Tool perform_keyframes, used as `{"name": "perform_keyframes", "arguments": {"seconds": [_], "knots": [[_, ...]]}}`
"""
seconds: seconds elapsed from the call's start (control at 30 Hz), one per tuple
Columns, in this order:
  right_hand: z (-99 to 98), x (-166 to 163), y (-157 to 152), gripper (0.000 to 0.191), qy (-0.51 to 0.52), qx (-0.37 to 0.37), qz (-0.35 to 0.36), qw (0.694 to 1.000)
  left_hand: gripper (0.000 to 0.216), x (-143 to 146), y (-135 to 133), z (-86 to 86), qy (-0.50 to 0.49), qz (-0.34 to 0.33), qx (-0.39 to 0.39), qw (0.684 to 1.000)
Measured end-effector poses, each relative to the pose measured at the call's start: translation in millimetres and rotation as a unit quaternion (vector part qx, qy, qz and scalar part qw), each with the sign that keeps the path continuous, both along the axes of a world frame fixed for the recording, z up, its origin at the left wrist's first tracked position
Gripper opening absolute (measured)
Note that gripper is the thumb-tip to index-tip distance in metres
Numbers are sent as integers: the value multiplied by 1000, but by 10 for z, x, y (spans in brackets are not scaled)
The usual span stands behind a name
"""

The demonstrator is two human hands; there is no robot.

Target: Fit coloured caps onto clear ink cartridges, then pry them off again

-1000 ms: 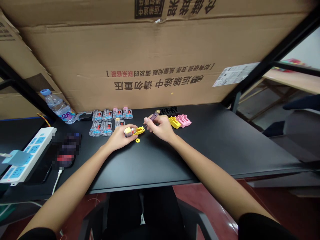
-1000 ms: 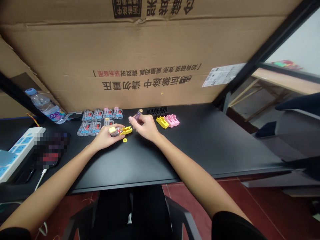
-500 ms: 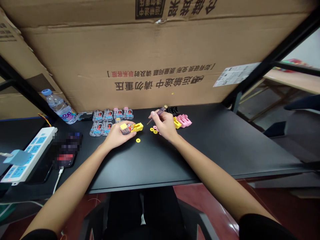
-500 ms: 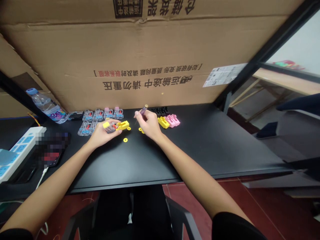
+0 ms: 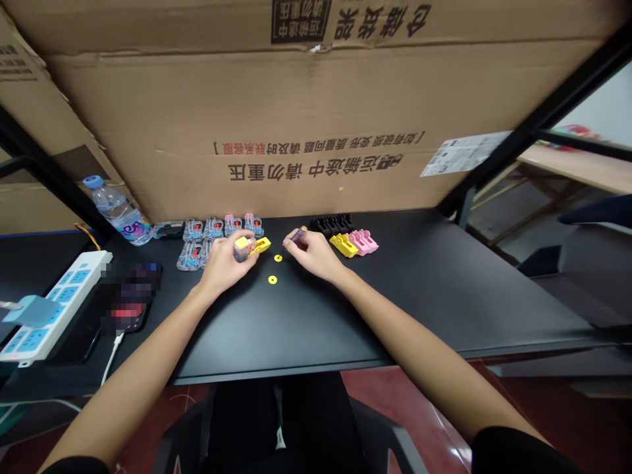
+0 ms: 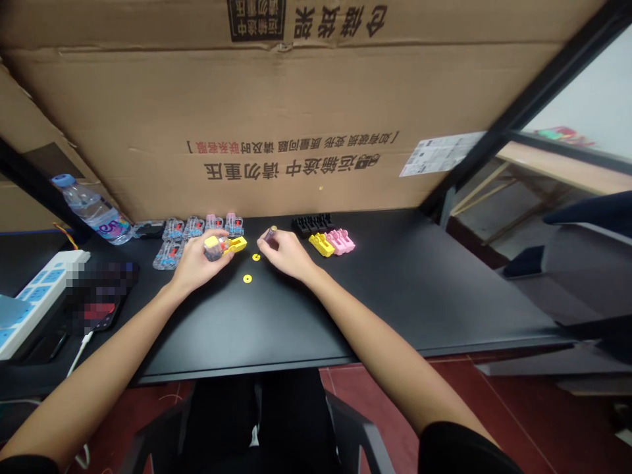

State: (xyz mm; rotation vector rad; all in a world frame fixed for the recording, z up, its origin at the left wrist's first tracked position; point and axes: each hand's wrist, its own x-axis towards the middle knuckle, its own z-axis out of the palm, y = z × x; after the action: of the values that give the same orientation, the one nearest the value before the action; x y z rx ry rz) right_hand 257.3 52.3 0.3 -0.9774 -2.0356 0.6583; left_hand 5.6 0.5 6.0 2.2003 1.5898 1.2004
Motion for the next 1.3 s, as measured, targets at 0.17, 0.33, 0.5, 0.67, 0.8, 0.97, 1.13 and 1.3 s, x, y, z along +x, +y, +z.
{"name": "perform_keyframes", "arguments": {"seconds": [0.17,0.33,0.5,0.67,0.8,0.97,1.13,1.3], "knots": [[34,78,57,21,3,-16,-65,998,37,0,6,2,4,0,1,1000],[200,18,-84,22,64,-75,44,994,52,-16,10,-13,-10,7,-8,1000],[187,-111,-235,22,15,-88,129,988,55,-15,16,-21,-16,-3,-13,1000],[68,-50,-124,19,-21,-47,96,994,54,-5,8,-17,-11,-4,-13,1000],[78,91,8,17,-49,-13,11,999,56,-7,2,-40,-14,0,-16,1000],[122,196,64,24,-67,-21,-43,997,81,-25,13,-95,-50,10,-12,999],[141,204,73,28,-24,-20,-79,996,84,-24,13,-110,-71,-4,-25,997],[204,169,40,35,54,20,-82,995,63,18,0,-93,-141,-59,-60,987]]}}
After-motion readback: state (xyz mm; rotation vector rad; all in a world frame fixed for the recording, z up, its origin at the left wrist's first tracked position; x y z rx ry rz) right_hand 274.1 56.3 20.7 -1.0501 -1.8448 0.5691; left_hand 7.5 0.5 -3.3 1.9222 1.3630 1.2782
